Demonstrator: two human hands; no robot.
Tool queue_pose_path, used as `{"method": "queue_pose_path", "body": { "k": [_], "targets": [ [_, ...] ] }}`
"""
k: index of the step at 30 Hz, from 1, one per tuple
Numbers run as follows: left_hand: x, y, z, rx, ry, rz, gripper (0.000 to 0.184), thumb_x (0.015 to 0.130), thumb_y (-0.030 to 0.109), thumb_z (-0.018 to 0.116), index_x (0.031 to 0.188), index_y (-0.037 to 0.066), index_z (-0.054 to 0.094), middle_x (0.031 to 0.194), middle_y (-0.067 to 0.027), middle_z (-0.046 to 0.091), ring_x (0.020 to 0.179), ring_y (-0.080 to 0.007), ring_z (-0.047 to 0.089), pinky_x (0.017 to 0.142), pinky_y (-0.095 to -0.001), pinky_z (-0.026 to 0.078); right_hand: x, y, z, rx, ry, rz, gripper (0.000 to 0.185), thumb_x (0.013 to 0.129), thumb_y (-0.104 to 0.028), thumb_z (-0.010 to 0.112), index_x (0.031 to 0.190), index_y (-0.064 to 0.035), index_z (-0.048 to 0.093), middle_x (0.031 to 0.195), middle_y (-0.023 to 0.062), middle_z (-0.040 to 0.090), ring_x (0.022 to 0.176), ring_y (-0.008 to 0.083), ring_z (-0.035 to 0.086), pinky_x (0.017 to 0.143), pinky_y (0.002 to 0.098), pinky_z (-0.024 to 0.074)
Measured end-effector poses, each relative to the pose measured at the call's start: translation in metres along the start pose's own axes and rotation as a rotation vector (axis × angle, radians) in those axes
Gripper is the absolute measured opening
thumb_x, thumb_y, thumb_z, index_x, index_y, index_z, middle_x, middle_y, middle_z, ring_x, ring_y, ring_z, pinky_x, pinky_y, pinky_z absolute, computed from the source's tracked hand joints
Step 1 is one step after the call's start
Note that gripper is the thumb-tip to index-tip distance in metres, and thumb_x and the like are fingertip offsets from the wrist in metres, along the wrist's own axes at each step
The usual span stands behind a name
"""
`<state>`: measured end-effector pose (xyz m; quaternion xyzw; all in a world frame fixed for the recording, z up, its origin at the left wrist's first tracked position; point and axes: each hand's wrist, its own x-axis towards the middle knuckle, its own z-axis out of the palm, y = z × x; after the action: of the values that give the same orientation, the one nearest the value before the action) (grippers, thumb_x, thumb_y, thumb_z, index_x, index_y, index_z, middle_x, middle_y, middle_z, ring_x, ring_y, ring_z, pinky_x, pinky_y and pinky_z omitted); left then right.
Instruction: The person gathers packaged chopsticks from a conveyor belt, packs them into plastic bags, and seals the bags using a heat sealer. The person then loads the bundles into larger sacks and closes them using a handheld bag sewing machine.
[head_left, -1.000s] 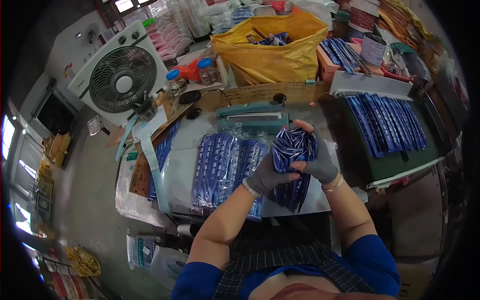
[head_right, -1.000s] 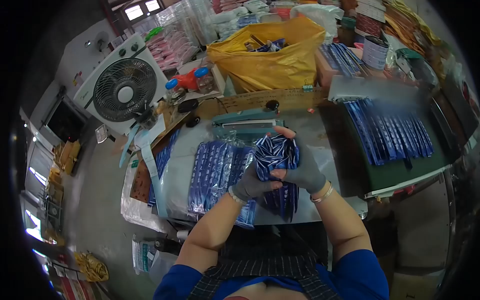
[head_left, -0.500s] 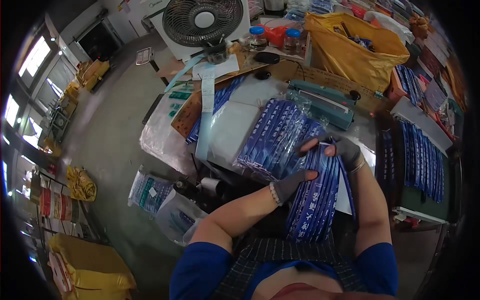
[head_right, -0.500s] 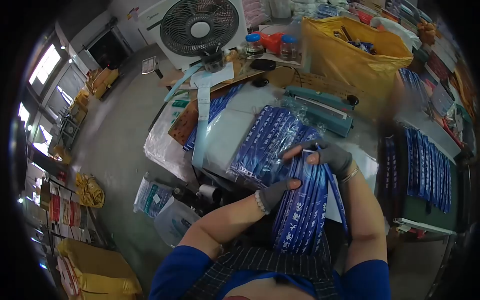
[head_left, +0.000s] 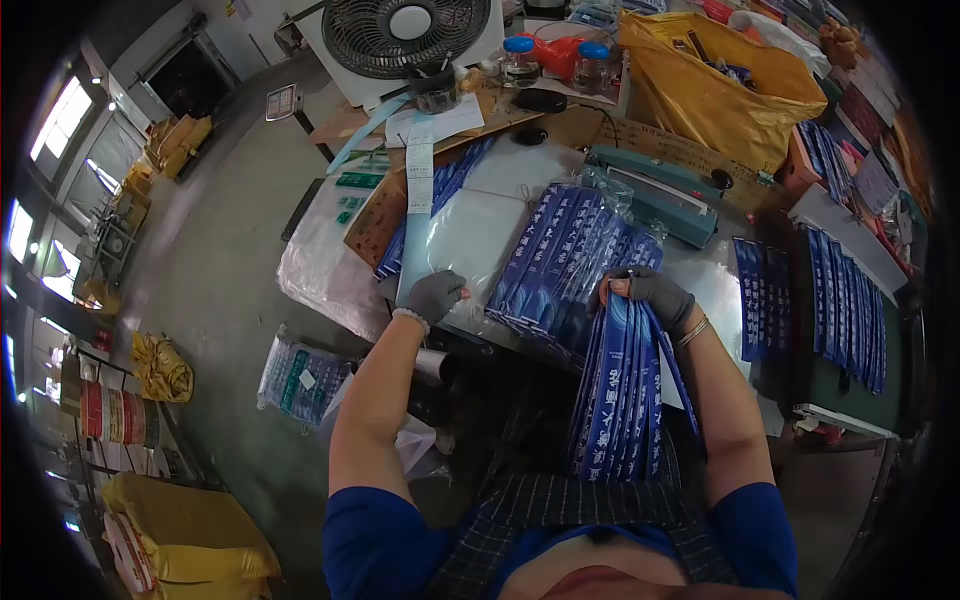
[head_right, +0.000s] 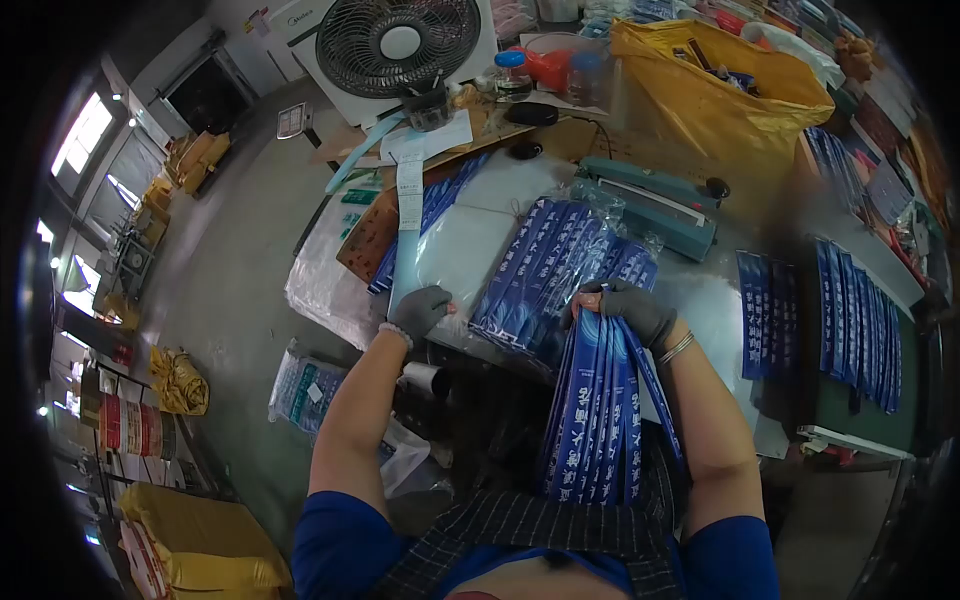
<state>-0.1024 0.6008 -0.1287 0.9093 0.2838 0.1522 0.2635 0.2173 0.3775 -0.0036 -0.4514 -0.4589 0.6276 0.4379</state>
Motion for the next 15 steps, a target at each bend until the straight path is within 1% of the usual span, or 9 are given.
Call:
{"method": "queue_pose_path", "body": {
  "k": [3, 5, 6, 7, 9, 10, 12, 14, 15],
  "targets": [
    [0.007, -0.004, -0.006, 0.122, 0.04, 0.073, 0.018, 0.084, 0.02, 0.062, 0.085, 0.002, 0.064, 0.082, -0.0124, 0.064, 0.078, -0.0287, 0.061, 0.073, -0.0359, 0.048, 0.001, 0.007, -0.004, -0.042, 0.012, 0.018, 0.032, 0.079, -0.032, 0.06, 0.082, -0.0006, 0.065, 0.091, 0.0127, 0.066, 0.088, 0.0177, 0.06, 0.085, 0.0282, 0.0433],
    [0.02, 0.021, -0.031, -0.431, 0.199, -0.23, 0.03, 0.093, 0.025, 0.053, 0.088, -0.003, 0.063, 0.084, -0.01, 0.064, 0.076, -0.0182, 0.061, 0.073, -0.0311, 0.048, 0.006, 0.013, -0.007, -0.121, -0.025, -0.02, 0.033, 0.08, -0.029, 0.059, 0.095, -0.0006, 0.068, 0.091, 0.0102, 0.066, 0.09, 0.0164, 0.06, 0.088, 0.0268, 0.0416],
    [0.024, 0.047, -0.041, -0.8, 0.454, -0.209, 0.031, 0.096, 0.023, 0.05, 0.089, -0.005, 0.063, 0.079, -0.0053, 0.062, 0.075, -0.0121, 0.058, 0.07, -0.0263, 0.048, 0.005, 0.011, -0.005, -0.145, 0.011, -0.004, 0.044, 0.08, -0.026, 0.059, 0.116, -0.0015, 0.063, 0.092, 0.0075, 0.067, 0.091, 0.0151, 0.059, 0.09, 0.0262, 0.04],
    [0.027, 0.072, -0.046, -0.798, 0.445, -0.195, 0.031, 0.096, 0.023, 0.05, 0.089, -0.005, 0.063, 0.079, -0.0053, 0.062, 0.075, -0.0121, 0.058, 0.07, -0.0263, 0.048, 0.011, 0.012, -0.005, -0.133, -0.01, -0.028, 0.049, 0.08, -0.024, 0.06, 0.123, -0.0018, 0.058, 0.094, 0.0066, 0.066, 0.092, 0.014, 0.059, 0.09, 0.0252, 0.0401],
    [0.024, 0.124, -0.044, -1.17, 0.654, -0.106, 0.025, 0.094, 0.019, 0.053, 0.092, -0.004, 0.063, 0.081, -0.0044, 0.063, 0.076, -0.0132, 0.059, 0.072, -0.0258, 0.048, 0.015, -0.001, 0.007, 0.039, -0.104, 0.059, 0.059, 0.08, -0.02, 0.062, 0.135, -0.0034, 0.047, 0.1, 0.0071, 0.066, 0.092, 0.011, 0.057, 0.089, 0.023, 0.0415],
    [0.019, 0.164, -0.035, -0.999, 0.647, -0.126, 0.024, 0.094, 0.019, 0.056, 0.092, -0.003, 0.063, 0.082, -0.0038, 0.063, 0.076, -0.0118, 0.059, 0.072, -0.0236, 0.048, 0.022, -0.004, 0.013, 0.014, -0.09, 0.039, 0.062, 0.079, -0.019, 0.064, 0.136, -0.0034, 0.046, 0.101, 0.0068, 0.065, 0.092, 0.0109, 0.057, 0.088, 0.0227, 0.0422],
    [0.014, 0.177, 0.026, -0.713, 0.606, -0.068, 0.024, 0.094, 0.022, 0.056, 0.091, -0.001, 0.064, 0.085, -0.0034, 0.063, 0.078, -0.0104, 0.058, 0.072, -0.0219, 0.046, 0.03, -0.007, 0.023, -0.048, 0.017, 0.044, 0.063, 0.076, -0.018, 0.069, 0.133, -0.0017, 0.048, 0.1, 0.0061, 0.065, 0.092, 0.0111, 0.058, 0.087, 0.0224, 0.0436],
    [0.002, 0.196, 0.054, -0.591, 0.625, -0.08, 0.025, 0.095, 0.022, 0.055, 0.093, -0.001, 0.063, 0.086, -0.0024, 0.063, 0.078, -0.0099, 0.058, 0.072, -0.0211, 0.046, 0.038, 0.008, 0.015, -0.056, -0.022, -0.058, 0.051, 0.076, -0.018, 0.069, 0.122, 0.0008, 0.057, 0.098, 0.006, 0.065, 0.092, 0.0123, 0.058, 0.086, 0.0234, 0.0441],
    [-0.005, 0.194, 0.058, -0.594, 0.616, -0.072, 0.025, 0.095, 0.022, 0.055, 0.093, -0.001, 0.063, 0.086, -0.0024, 0.063, 0.078, -0.0099, 0.058, 0.072, -0.0211, 0.046, 0.032, 0.011, 0.009, 0.026, -0.026, -0.007, 0.037, 0.077, -0.017, 0.068, 0.108, 0.0015, 0.062, 0.096, 0.006, 0.065, 0.092, 0.0126, 0.058, 0.087, 0.0242, 0.0436]
  ]
}}
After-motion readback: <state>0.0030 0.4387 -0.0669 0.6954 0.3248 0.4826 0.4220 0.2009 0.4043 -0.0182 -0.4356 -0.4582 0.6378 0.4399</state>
